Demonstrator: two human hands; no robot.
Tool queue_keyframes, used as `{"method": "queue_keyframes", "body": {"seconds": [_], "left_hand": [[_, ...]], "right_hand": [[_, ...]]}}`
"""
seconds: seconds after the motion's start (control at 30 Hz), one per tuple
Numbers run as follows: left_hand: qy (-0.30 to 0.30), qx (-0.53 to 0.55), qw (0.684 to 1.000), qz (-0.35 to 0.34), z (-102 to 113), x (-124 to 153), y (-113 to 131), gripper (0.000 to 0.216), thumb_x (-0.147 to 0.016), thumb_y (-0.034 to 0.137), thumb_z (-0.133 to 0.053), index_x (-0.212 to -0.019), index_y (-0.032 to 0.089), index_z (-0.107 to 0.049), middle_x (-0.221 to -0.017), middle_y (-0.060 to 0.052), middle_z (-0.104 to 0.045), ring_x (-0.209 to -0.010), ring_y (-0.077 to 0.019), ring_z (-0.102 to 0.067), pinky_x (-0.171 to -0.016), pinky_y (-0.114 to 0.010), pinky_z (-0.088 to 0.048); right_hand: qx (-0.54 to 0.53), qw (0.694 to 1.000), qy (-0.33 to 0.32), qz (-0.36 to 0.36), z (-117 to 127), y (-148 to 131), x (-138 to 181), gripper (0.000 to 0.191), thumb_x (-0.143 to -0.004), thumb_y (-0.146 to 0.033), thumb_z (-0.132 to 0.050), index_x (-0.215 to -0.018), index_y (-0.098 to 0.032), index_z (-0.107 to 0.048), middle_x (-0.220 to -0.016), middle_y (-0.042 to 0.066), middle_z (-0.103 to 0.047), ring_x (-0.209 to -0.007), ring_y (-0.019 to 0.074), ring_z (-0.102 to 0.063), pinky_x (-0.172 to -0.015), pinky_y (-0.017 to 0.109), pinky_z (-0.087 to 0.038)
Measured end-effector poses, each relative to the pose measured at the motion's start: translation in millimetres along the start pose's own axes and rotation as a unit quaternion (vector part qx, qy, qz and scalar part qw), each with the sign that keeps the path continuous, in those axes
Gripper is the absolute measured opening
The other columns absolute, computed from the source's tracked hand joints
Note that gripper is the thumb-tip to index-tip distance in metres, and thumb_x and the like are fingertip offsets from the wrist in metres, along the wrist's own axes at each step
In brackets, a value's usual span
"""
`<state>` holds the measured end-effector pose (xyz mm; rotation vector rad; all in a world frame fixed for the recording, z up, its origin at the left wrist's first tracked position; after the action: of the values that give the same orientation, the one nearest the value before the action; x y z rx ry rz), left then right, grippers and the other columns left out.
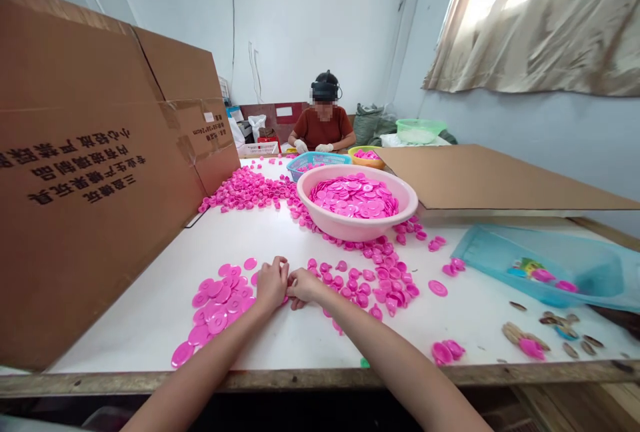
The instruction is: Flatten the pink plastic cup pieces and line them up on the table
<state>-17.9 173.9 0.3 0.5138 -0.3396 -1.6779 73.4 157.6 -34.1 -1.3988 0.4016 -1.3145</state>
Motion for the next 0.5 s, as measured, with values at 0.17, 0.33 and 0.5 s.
{"method": "queue_keyframes", "body": {"seconds": [0.17,0.33,0.5], "left_hand": [[-0.064,0.005,0.998,-0.018,34.4,19.9,3.3,0.043,-0.086,0.038,-0.019,-0.071,0.018,-0.054,-0.067,-0.005,-0.058,-0.063,-0.0166,-0.053,-0.057,-0.026,-0.032],[-0.069,-0.048,0.995,0.049,139.2,90.7,-76.2,0.037,-0.082,0.046,-0.026,-0.078,0.021,-0.054,-0.067,-0.003,-0.061,-0.062,-0.0177,-0.056,-0.057,-0.025,-0.034],[-0.051,-0.236,0.950,0.196,211.8,164.3,-168.9,0.029,-0.075,0.041,-0.041,-0.087,0.020,-0.055,-0.077,-0.008,-0.061,-0.075,-0.0255,-0.058,-0.069,-0.033,-0.038]], "right_hand": [[0.023,0.995,-0.021,0.095,-25.2,-32.0,19.8,0.004,-0.071,-0.014,-0.054,-0.074,-0.013,-0.052,-0.052,-0.001,-0.059,-0.048,0.0113,-0.060,-0.048,0.020,-0.049],[0.152,0.960,-0.007,0.235,-48.1,-72.4,33.6,0.027,-0.083,-0.026,-0.036,-0.103,-0.017,-0.052,-0.103,0.009,-0.058,-0.077,0.0159,-0.062,-0.064,0.026,-0.049],[0.372,0.883,0.095,0.269,-48.4,-67.2,19.4,0.053,-0.076,-0.005,-0.036,-0.126,-0.021,-0.034,-0.123,0.009,-0.045,-0.107,0.0197,-0.047,-0.085,0.030,-0.038]]}}
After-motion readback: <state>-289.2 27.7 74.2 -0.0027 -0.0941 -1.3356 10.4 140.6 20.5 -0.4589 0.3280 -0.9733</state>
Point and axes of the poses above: each hand's wrist, its own x-axis away from the middle knuckle, its own z-axis out of the back of the hand, y = z × x, the point moved 6 cm from there along -x, towards the middle knuckle
